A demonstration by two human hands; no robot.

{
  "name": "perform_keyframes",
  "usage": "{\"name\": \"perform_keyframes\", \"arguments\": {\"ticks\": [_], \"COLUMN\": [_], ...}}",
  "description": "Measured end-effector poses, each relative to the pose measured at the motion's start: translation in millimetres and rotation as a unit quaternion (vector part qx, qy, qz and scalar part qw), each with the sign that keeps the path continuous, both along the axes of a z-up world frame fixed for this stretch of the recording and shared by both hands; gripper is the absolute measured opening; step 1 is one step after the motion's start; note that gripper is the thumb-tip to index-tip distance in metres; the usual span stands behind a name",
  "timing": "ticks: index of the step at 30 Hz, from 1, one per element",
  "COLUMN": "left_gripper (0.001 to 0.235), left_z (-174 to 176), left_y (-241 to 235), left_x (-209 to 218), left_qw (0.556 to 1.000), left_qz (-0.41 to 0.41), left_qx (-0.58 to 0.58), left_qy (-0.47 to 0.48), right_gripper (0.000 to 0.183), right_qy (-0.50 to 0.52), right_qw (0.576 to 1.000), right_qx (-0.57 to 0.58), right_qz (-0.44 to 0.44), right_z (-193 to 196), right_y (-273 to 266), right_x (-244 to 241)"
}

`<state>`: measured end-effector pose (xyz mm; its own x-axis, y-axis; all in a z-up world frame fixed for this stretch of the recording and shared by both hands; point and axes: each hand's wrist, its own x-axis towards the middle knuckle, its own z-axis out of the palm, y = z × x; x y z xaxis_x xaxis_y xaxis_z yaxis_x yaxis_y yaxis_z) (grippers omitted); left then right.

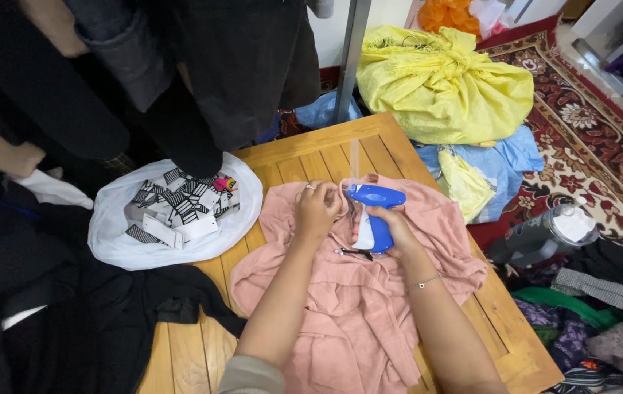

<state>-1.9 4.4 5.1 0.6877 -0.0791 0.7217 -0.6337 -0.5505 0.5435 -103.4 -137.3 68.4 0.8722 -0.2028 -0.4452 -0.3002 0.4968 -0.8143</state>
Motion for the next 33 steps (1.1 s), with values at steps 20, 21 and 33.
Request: {"name": "perform_keyframes", "arguments": {"ticks": [20,21,33], "left_gripper": [0.030,0.028,0.023], "left_z": [5.4,10.9,40.9], "left_y": [16.2,18.3,149.1], "left_x": [19.0,19.3,-44.2], "left_qw": [0.965,0.959,0.965], "left_qz": [-0.018,-0.036,-0.072], "left_qx": [-0.150,-0.139,-0.006], "left_qy": [0.212,0.243,0.251], "right_gripper": [0.074,0.078,0.062], "right_qy": [-0.056,-0.067,-0.075], "right_qw": [0.998,0.996,0.920], "right_qx": [-0.019,-0.048,-0.341], "right_qz": [-0.026,-0.021,0.178], "right_z": [-141.4,-150.5,16.1], "right_y": [-76.0,-82.7,50.0], "right_x": [34.5,35.4,-33.8]}}
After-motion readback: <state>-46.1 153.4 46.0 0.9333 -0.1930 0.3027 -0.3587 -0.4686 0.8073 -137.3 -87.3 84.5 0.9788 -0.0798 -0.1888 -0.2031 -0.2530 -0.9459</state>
